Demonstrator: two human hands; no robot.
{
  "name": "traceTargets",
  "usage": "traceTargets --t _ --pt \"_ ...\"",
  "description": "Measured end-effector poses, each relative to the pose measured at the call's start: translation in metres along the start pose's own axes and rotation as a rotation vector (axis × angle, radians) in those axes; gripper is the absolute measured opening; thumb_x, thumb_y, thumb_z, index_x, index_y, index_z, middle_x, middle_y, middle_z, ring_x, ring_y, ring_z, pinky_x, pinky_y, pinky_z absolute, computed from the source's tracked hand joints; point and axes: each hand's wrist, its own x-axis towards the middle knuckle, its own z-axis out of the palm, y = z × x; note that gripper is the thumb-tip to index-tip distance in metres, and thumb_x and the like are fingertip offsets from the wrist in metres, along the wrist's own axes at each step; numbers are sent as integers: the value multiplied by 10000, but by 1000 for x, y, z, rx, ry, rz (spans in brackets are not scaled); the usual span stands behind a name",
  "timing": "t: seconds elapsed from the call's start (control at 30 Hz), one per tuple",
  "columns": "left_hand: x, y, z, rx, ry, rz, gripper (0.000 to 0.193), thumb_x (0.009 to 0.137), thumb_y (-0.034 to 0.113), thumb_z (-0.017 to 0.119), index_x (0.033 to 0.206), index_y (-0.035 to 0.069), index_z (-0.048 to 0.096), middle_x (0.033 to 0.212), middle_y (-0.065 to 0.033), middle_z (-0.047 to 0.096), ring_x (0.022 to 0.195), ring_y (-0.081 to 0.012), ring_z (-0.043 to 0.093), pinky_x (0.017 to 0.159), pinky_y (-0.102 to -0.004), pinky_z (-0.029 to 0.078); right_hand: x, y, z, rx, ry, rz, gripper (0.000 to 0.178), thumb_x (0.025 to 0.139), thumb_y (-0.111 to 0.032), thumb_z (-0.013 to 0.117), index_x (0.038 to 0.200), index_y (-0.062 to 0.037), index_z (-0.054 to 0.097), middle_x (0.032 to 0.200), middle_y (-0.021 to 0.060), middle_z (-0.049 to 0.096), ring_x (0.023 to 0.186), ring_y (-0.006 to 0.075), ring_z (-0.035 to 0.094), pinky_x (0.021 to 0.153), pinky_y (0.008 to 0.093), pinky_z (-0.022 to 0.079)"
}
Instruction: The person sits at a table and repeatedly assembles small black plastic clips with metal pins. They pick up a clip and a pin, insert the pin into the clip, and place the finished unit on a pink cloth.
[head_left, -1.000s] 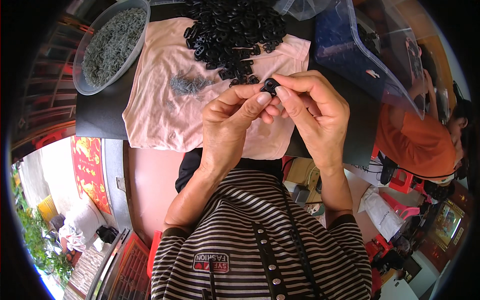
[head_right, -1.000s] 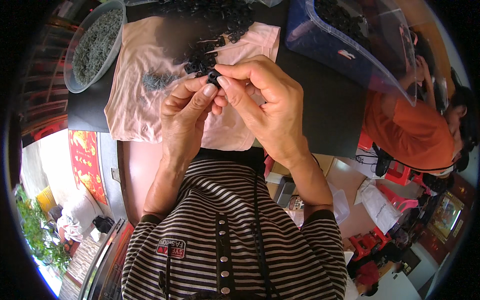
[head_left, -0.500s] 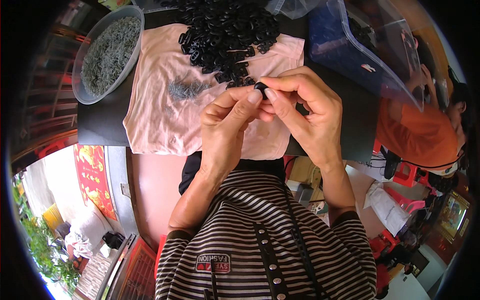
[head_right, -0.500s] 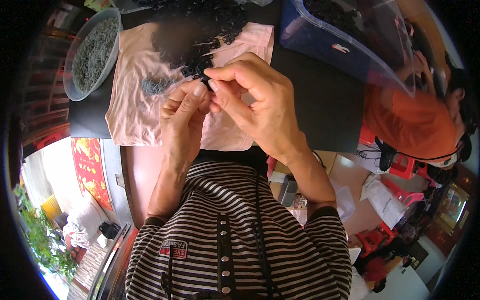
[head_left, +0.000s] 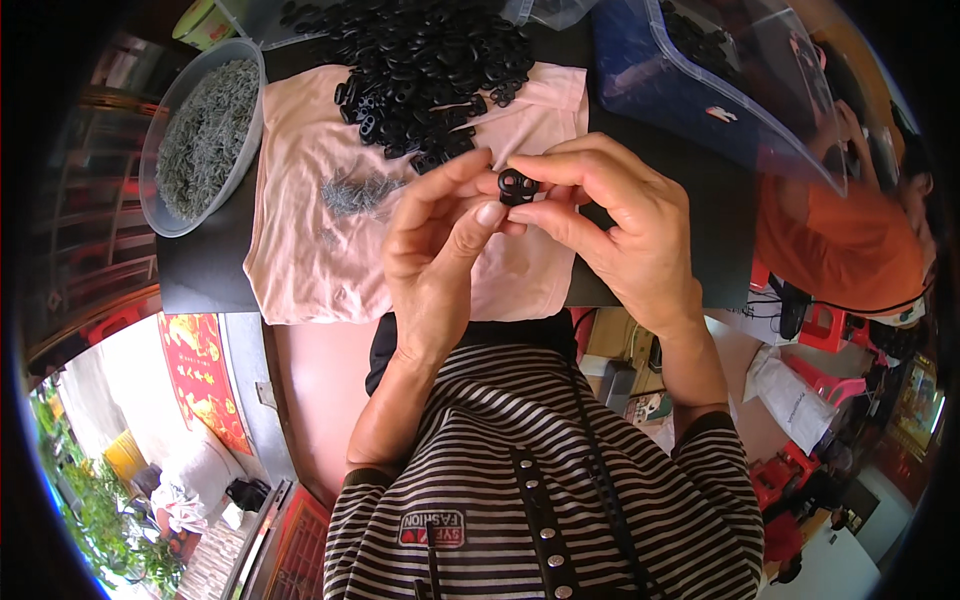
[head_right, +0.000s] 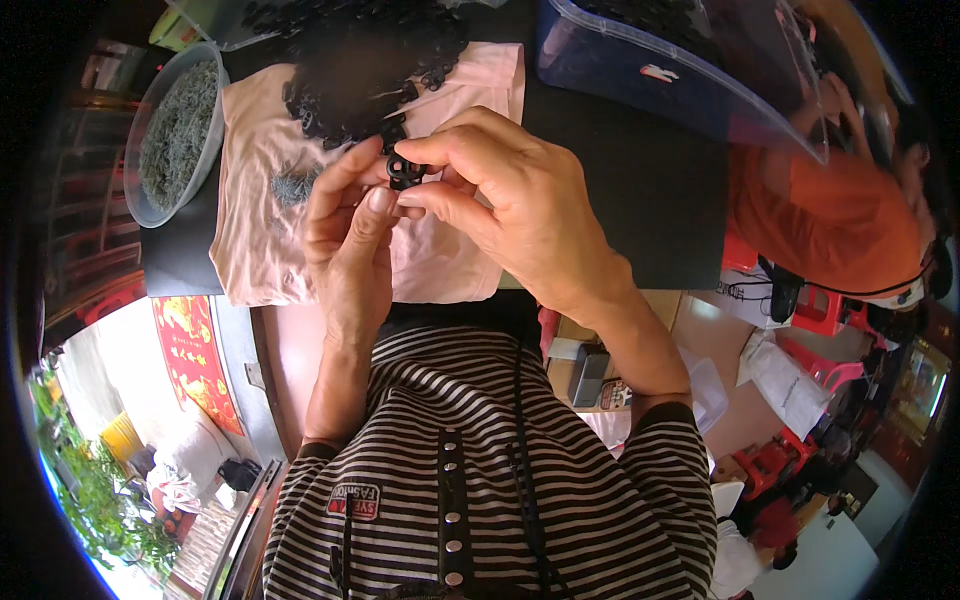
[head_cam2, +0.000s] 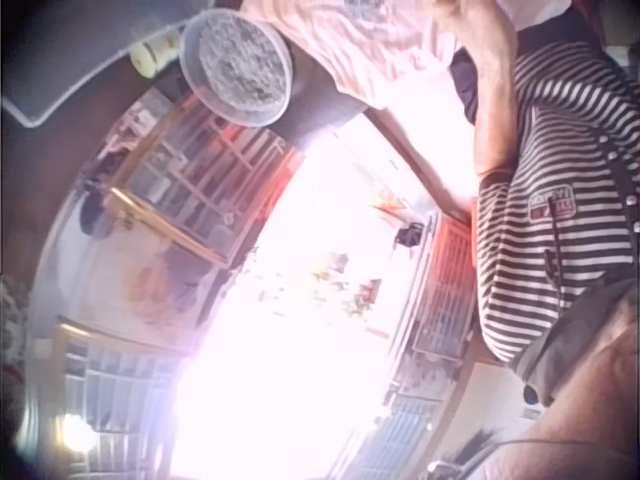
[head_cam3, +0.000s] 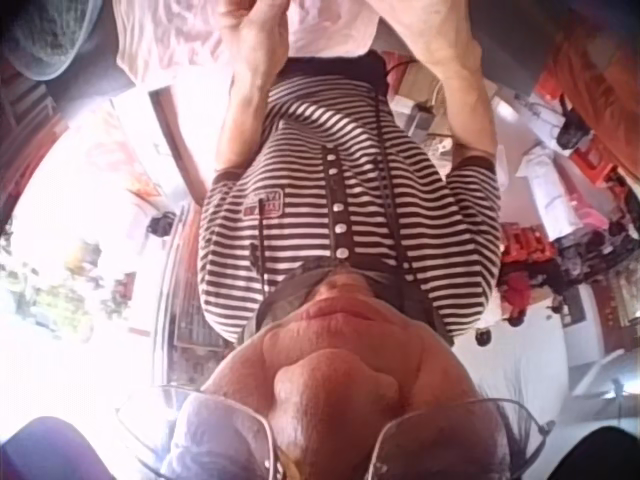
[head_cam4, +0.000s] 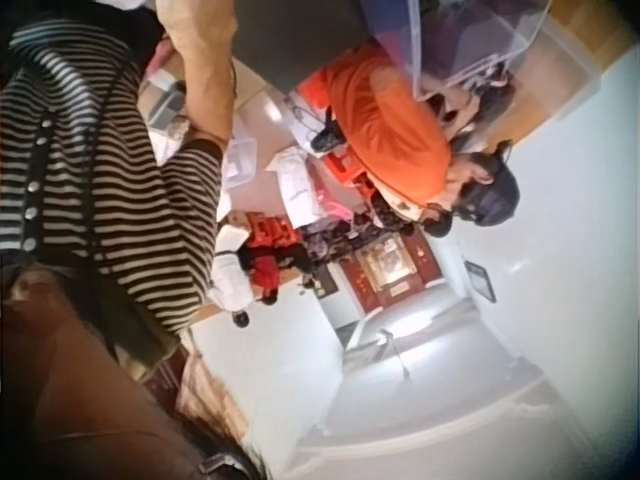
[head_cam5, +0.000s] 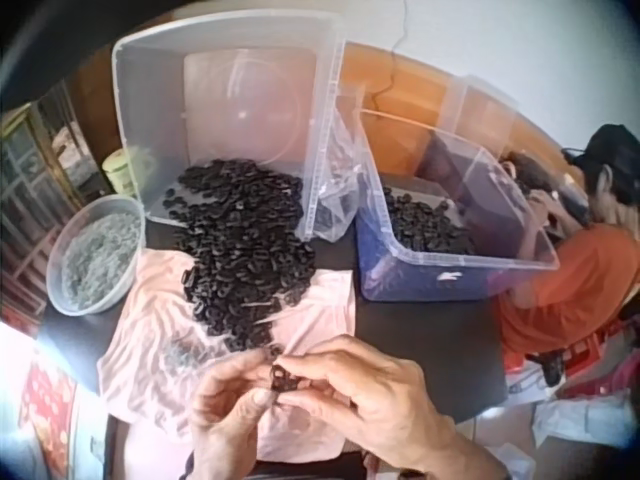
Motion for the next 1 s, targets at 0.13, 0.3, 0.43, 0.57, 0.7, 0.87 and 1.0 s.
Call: traceTargets --t 0.13,0.3,0.43,0.57,0.7,0.87,1.0 --pt "1 -5 -7 130 -88 176 298 817 -48 625 1113 -28 595 1046 -101 627 859 -122 608 797 -217 495 -1 0 -6 90 -21 21 276 723 -24 714 985 -16 627 839 63 599 707 133 623 611 235 518" --pt "2 -5 -11 325 -112 276 240 782 -58 654 1018 -21 660 1035 -135 628 869 -129 598 763 -217 505 -2 2 -10 125 -61 40 253 729 -27 711 964 -6 622 848 68 602 706 138 621 615 244 516" --pt "4 -11 -11 352 -123 318 213 785 -57 654 995 -28 656 1017 -144 632 857 -134 599 731 -218 502 -4 3 -9 114 -49 37 222 728 -20 709 929 -5 616 843 73 605 697 160 616 604 257 507" --pt "1 -12 -8 315 -114 269 176 788 -61 650 962 -35 652 1000 -149 635 849 -139 601 718 -220 498 -7 8 -9 42 -47 -17 216 725 -25 712 919 -14 617 827 70 610 688 165 611 586 256 496" --pt "4 -14 -6 298 -139 204 203 812 -64 620 1012 -34 627 1031 -145 622 901 -143 589 777 -241 490 -7 14 -14 30 -40 26 231 710 -43 730 919 -16 635 812 67 618 664 146 607 566 246 486" --pt "6 -9 7 82 -158 61 263 845 -67 571 1106 -45 572 1099 -152 582 978 -197 597 866 -304 501 15 9 -48 -240 266 -131 247 706 56 719 941 -2 666 902 56 641 699 83 583 593 189 468" --pt "7 -13 -7 217 -200 91 200 876 -47 538 1069 -60 590 1058 -151 583 918 -205 615 810 -299 520 31 15 -99 -690 478 -120 207 835 -18 627 1039 -11 661 926 23 657 738 59 553 755 199 444"
